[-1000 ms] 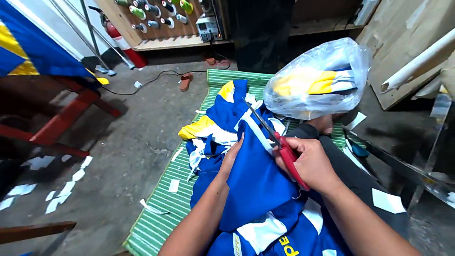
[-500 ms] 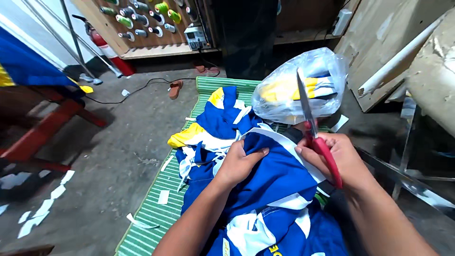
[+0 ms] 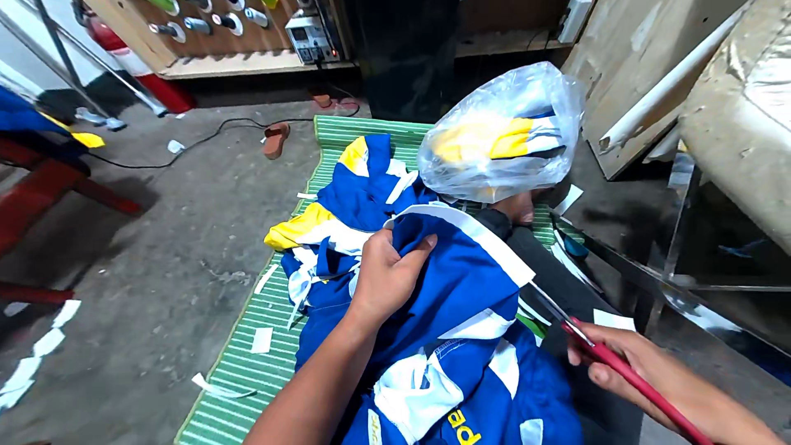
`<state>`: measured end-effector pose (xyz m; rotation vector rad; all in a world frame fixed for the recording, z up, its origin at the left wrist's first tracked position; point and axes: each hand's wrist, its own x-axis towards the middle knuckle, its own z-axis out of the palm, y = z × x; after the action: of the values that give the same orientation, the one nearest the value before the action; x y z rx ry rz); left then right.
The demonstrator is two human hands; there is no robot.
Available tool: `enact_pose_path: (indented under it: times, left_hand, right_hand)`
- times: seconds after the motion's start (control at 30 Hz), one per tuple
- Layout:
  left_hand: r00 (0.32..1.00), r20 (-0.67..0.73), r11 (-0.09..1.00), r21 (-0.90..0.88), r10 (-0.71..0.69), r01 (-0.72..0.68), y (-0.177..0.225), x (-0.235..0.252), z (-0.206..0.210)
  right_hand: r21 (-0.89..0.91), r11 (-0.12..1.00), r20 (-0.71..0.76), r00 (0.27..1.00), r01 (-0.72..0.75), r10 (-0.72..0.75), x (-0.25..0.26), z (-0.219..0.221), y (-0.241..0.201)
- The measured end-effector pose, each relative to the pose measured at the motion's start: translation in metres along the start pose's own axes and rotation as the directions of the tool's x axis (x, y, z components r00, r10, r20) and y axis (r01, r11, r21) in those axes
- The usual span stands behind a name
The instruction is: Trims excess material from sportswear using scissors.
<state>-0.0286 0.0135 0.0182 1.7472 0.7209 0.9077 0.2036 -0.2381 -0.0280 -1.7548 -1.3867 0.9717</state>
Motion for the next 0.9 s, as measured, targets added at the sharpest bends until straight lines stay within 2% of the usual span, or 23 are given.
enact_pose_path:
  times: [0.27, 0.5, 0.63, 0.8, 0.9]
  left_hand:
    - [0.999, -0.037, 0.999, -0.042, -0.007, 0.005, 0.002, -0.005, -0.003]
    - [0.995, 0.061, 0.978, -0.19, -0.078, 0.088, 0.006, -0.005, -0.011]
    - [0.989, 0.09, 0.965, -0.226, -0.114, 0.132, 0.007, -0.003, -0.013]
    - [0.978, 0.161, 0.952, -0.253, -0.135, 0.173, 0.009, -0.003, -0.014]
    - [0.978, 0.156, 0.951, -0.255, -0.139, 0.175, 0.009, -0.002, -0.016]
  right_hand:
    - [0.029, 0.999, 0.05, 0.999, 0.015, -0.017, 0.023, 0.002, -0.009]
    - [0.04, 0.999, 0.002, 1.0, 0.021, -0.021, 0.025, -0.002, -0.009]
    - [0.006, 0.997, -0.037, 0.997, 0.074, -0.074, 0.027, -0.002, -0.011]
    - [-0.064, 0.99, 0.02, 0.992, 0.124, -0.123, 0.035, -0.004, -0.016]
    - [-0.06, 0.992, -0.035, 0.993, 0.113, -0.115, 0.038, -0.003, -0.019]
